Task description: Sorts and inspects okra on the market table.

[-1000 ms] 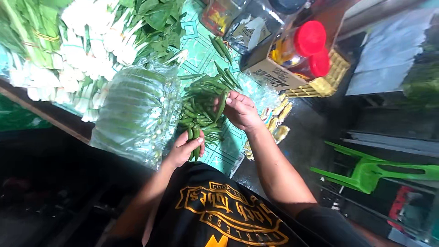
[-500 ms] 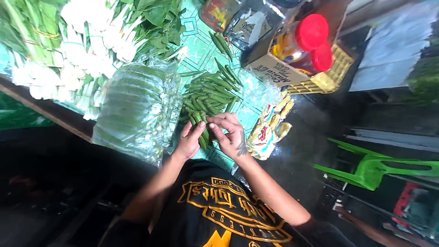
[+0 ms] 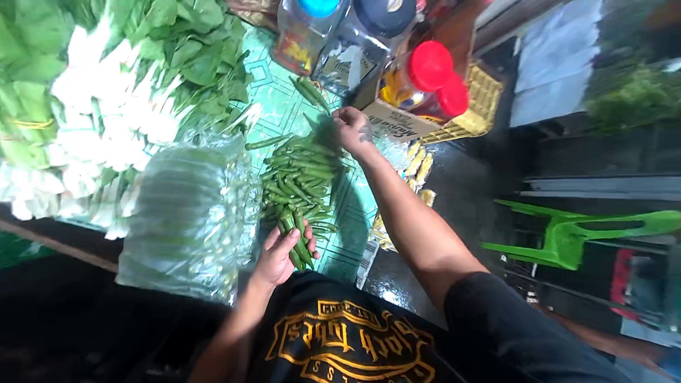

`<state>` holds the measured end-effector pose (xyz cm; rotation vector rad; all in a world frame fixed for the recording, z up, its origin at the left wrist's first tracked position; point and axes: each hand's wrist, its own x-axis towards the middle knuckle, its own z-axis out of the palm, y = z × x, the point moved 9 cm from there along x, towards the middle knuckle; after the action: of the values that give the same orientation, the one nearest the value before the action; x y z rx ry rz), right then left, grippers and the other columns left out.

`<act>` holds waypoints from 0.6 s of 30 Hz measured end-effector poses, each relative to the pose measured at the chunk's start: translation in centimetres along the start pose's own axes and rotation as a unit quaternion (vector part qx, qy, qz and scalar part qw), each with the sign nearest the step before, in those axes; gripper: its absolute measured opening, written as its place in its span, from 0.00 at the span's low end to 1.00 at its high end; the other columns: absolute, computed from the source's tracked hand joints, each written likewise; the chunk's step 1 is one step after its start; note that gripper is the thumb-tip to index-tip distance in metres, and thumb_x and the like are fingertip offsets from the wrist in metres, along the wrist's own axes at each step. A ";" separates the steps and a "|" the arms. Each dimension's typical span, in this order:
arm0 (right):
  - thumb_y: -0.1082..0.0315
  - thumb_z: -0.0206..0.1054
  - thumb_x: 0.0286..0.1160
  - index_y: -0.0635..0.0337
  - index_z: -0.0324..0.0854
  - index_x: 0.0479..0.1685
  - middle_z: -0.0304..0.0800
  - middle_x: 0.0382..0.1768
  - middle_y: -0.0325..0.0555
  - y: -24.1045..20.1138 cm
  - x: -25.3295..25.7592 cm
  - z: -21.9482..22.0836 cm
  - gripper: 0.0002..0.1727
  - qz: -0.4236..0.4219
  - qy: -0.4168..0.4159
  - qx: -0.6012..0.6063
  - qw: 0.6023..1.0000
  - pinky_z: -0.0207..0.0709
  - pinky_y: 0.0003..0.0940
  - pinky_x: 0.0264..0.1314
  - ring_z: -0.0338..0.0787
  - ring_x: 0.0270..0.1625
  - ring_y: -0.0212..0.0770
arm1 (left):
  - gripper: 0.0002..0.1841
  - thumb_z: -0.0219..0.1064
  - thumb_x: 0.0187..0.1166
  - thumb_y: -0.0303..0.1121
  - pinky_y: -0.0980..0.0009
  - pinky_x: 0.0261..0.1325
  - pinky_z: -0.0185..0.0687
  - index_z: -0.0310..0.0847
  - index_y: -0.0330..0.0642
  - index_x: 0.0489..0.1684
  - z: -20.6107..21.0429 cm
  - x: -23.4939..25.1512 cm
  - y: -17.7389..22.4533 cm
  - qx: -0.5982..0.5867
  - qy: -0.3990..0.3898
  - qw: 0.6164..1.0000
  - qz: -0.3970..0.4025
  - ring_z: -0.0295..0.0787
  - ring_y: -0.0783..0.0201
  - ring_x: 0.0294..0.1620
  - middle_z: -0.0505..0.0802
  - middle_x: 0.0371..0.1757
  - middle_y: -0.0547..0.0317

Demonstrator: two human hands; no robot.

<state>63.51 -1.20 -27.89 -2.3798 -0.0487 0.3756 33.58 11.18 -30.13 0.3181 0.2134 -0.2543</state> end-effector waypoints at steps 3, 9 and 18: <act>0.67 0.65 0.75 0.65 0.82 0.65 0.86 0.64 0.65 -0.6 3.1 0.5 0.20 -0.008 0.053 -0.153 0.987 0.76 0.60 0.73 0.84 0.70 0.61 | 0.18 0.67 0.85 0.39 0.47 0.49 0.92 0.75 0.37 0.65 -0.1 0.1 0.1 0.008 0.002 1.000 0.009 0.92 0.49 0.43 0.89 0.48 0.46; 0.65 0.49 0.88 0.66 0.74 0.77 0.72 0.81 0.65 0.8 5.2 2.6 0.25 0.106 0.054 -0.318 0.941 0.80 0.60 0.71 0.81 0.77 0.63 | 0.16 0.66 0.85 0.35 0.45 0.57 0.90 0.76 0.37 0.63 0.8 1.5 1.4 0.038 -0.022 0.998 0.040 0.92 0.48 0.48 0.90 0.50 0.47; 0.60 0.61 0.79 0.71 0.78 0.62 0.87 0.57 0.67 -0.4 1.6 0.1 0.23 0.013 0.076 -0.130 0.988 0.80 0.63 0.64 0.89 0.61 0.62 | 0.19 0.64 0.84 0.28 0.60 0.50 0.92 0.68 0.26 0.67 2.9 2.2 3.5 0.391 0.018 0.911 0.129 0.91 0.58 0.43 0.90 0.47 0.49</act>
<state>65.05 -0.66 -28.10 -2.6622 0.0047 0.2076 37.10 12.95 -27.02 1.1412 0.0932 -0.0596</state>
